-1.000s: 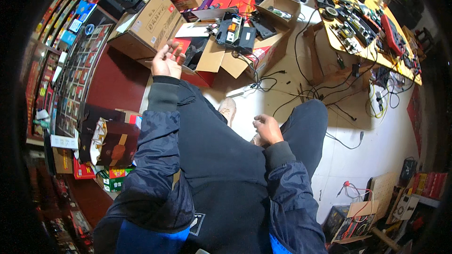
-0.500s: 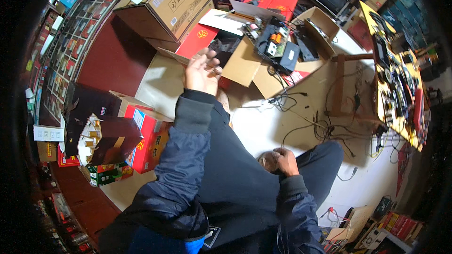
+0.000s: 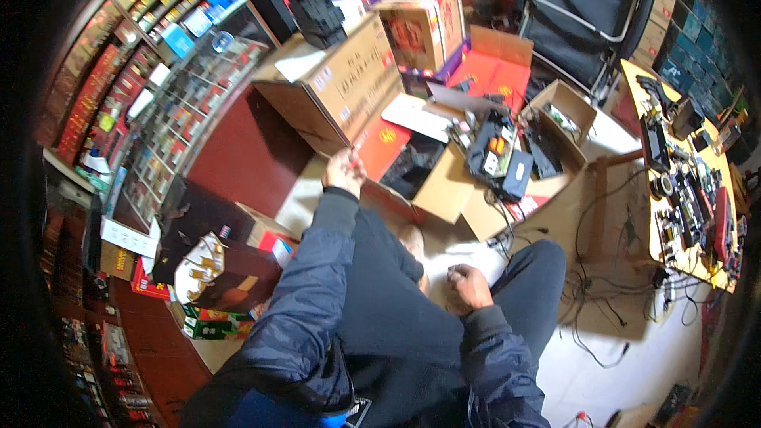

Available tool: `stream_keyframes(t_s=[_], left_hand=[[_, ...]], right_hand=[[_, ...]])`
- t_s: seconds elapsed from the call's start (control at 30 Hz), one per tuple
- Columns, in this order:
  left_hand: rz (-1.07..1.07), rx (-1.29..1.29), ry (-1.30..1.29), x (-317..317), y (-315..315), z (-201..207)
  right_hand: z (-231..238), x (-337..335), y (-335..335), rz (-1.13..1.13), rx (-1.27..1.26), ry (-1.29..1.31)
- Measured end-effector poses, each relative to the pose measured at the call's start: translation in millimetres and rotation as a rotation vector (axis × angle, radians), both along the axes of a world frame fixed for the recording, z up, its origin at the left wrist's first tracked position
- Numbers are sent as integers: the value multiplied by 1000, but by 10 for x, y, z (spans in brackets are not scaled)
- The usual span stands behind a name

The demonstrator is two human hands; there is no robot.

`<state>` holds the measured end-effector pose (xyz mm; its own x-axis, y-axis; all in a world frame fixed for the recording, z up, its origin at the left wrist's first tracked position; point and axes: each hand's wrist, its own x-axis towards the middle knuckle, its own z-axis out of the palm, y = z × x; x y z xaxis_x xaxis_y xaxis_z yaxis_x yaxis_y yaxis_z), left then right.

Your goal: The person sits on the floor and works on small electronic components, stripping wires and connecting them to a circuit board. They handle a black plastic housing and place it into a cardboard box with other parts.

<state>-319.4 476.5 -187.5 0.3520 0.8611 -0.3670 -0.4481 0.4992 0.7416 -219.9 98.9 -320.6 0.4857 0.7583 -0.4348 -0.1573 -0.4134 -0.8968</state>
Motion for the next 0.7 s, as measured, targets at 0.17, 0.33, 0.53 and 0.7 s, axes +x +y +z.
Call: stream_keyframes(t_s=[0.17,0.33,0.53,0.7], left_hand=[[-97,134,200,-341,-130,236],[-298,447,343,-283,4,373],[-682,1265,1023,142,216,-247],[-1254,1162,1123,97,194,-516]], right_hand=[[30,-138,-7,176,-46,-121],[154,-144,-229,252,-112,-154],[0,-95,-49,114,-204,-84],[-131,-6,28,345,-93,-396]])
